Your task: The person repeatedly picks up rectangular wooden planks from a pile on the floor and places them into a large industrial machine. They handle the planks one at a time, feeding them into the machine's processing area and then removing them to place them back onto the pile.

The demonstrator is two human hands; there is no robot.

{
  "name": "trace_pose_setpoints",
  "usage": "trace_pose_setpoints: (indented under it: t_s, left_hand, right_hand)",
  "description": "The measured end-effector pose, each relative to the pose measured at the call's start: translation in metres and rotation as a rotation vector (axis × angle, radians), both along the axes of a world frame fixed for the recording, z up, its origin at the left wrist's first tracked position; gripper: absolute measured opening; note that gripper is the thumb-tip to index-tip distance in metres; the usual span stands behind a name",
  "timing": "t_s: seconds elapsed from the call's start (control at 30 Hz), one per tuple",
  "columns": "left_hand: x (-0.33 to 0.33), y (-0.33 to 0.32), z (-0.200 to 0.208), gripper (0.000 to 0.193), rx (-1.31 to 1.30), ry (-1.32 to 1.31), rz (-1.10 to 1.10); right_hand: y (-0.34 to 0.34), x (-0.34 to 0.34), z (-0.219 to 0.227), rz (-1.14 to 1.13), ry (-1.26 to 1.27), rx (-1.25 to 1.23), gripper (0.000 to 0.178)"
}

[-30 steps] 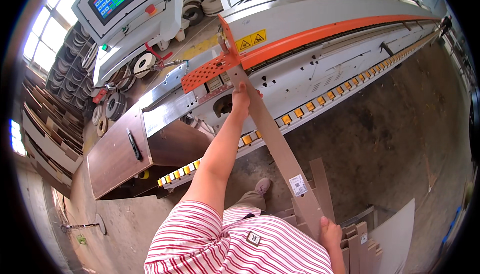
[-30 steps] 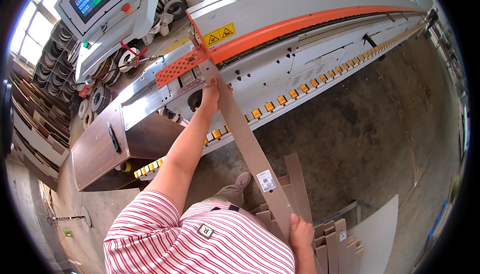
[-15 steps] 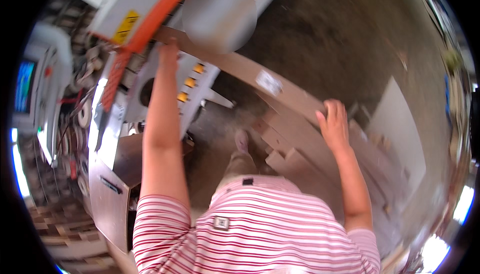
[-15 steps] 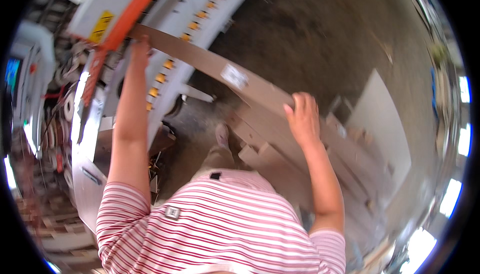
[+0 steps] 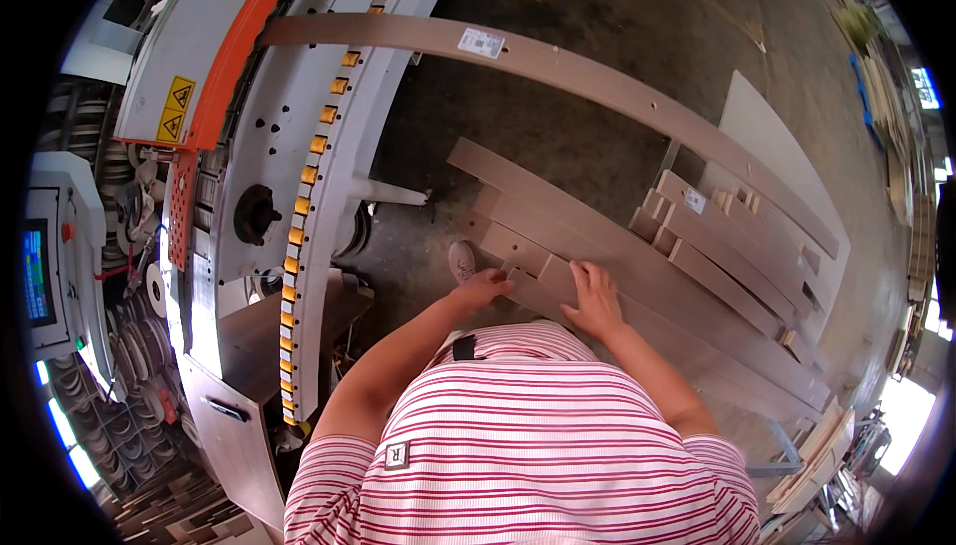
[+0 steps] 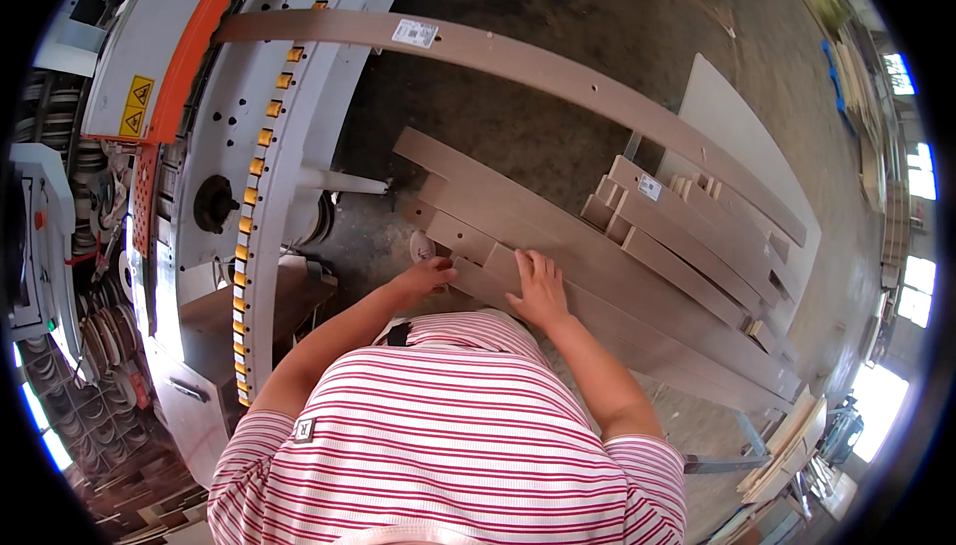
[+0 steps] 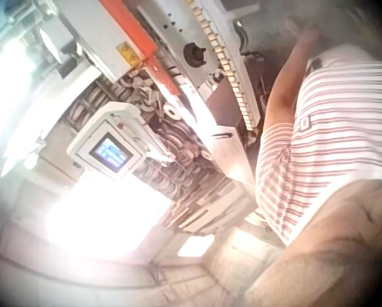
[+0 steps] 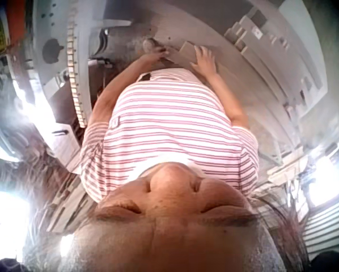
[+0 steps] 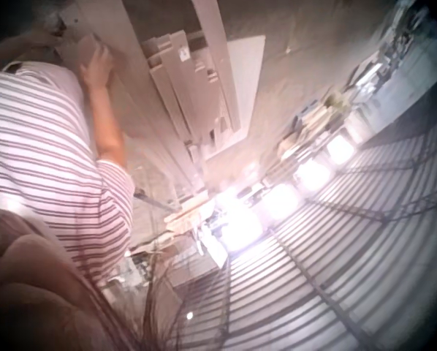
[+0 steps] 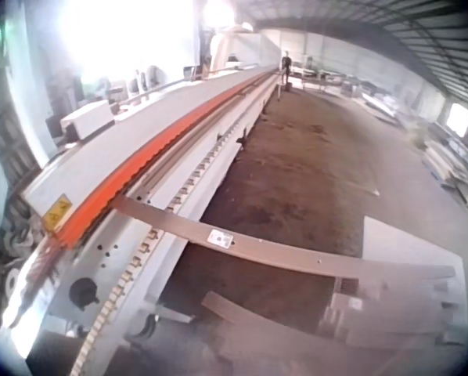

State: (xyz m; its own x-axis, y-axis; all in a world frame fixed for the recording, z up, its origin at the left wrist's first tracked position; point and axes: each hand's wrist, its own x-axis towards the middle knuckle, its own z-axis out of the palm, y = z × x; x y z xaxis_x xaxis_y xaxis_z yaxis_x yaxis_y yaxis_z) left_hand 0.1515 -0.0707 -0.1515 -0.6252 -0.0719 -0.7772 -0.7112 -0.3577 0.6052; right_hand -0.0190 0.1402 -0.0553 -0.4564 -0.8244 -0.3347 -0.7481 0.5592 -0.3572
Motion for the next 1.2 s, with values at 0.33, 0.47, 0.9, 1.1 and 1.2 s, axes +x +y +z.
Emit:
trace_pose_setpoints:
  t_s: [0.33, 0.47, 0.9, 1.1, 1.2]
  left_hand:
    - [-0.029, -0.028, 0.104, 0.037, -0.130, 0.118, 0.367]
    - [-0.040, -0.106, 0.170, 0.029, -0.356, 0.121, 0.620]
    - [-0.012, -0.142, 0.232, 0.041, -0.177, 0.555, 1.203]
    - [0.044, -0.224, 0.187, 0.036, -0.550, 0.360, 1.492]
    - [0.048, -0.245, 0.179, 0.034, -0.674, 0.300, 1.442]
  right_hand:
    - [0.076, -0.008, 0.062, -0.036, -0.059, 0.079, 0.089]
    - [0.151, -0.039, 0.079, -0.119, 0.063, 0.241, 0.090]
    - [0.018, -0.091, 0.122, -0.167, -1.012, 0.453, 0.033]
    - [0.177, -0.071, 0.026, -0.190, -0.777, 0.280, 0.028]
    - [0.164, -0.056, 0.031, -0.243, -0.549, 0.163, 0.034]
